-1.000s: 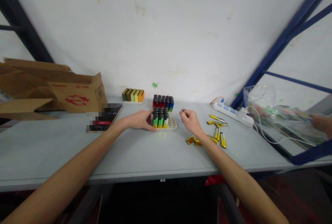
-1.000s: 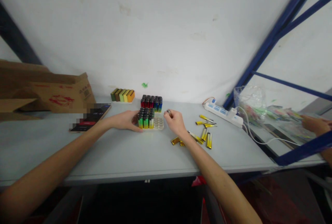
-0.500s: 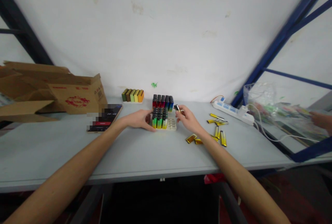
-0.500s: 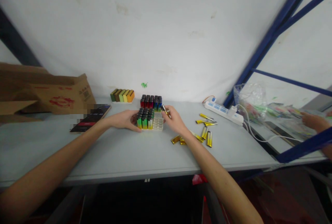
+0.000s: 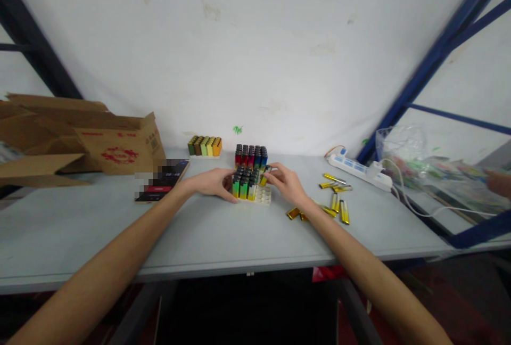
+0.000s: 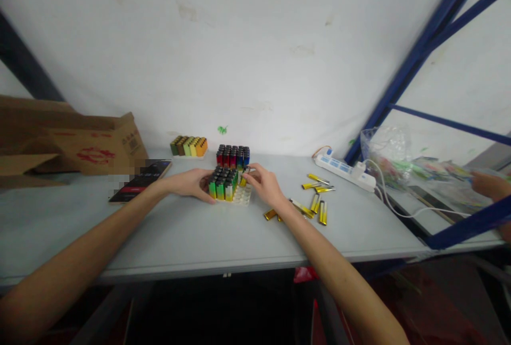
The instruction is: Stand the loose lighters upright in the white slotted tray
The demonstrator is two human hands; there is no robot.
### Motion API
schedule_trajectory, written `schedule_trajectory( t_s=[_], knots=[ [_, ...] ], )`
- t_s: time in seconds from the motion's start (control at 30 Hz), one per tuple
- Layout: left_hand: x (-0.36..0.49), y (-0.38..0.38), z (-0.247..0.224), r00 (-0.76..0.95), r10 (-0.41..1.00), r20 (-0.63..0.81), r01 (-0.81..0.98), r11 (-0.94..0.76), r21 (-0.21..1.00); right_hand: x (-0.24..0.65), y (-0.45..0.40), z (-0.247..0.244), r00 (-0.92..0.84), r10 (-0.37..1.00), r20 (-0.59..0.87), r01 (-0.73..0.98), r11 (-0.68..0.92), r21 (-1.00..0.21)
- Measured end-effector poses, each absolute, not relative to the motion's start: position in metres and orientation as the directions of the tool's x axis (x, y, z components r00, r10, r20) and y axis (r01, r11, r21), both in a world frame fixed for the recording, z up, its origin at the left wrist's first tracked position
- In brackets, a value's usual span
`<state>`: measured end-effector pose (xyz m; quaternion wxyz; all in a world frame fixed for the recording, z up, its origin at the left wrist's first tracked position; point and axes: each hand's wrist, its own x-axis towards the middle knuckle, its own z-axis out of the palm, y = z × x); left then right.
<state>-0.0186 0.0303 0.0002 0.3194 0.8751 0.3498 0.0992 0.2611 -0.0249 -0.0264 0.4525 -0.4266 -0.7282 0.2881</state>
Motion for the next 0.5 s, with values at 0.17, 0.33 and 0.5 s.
schedule_trajectory(
  t_s=[0.17,0.33,0.5],
  knots=[
    [-0.018,0.03,0.001,0.727,0.686,-0.045,0.556,-0.549,0.624,0.257,-0.027,-0.025,-0.29,0.846,0.447,0.45,0.533,-0.717],
    [-0.018,0.029,0.0,0.723,0.69,-0.04,0.56,-0.551,0.619,0.253,-0.027,-0.024,-0.357,0.842,0.405,0.481,0.538,-0.693],
    [-0.018,0.03,-0.001,0.729,0.684,-0.029,0.547,-0.556,0.625,0.263,-0.031,-0.013,-0.418,0.832,0.365,0.525,0.549,-0.651]
  ],
)
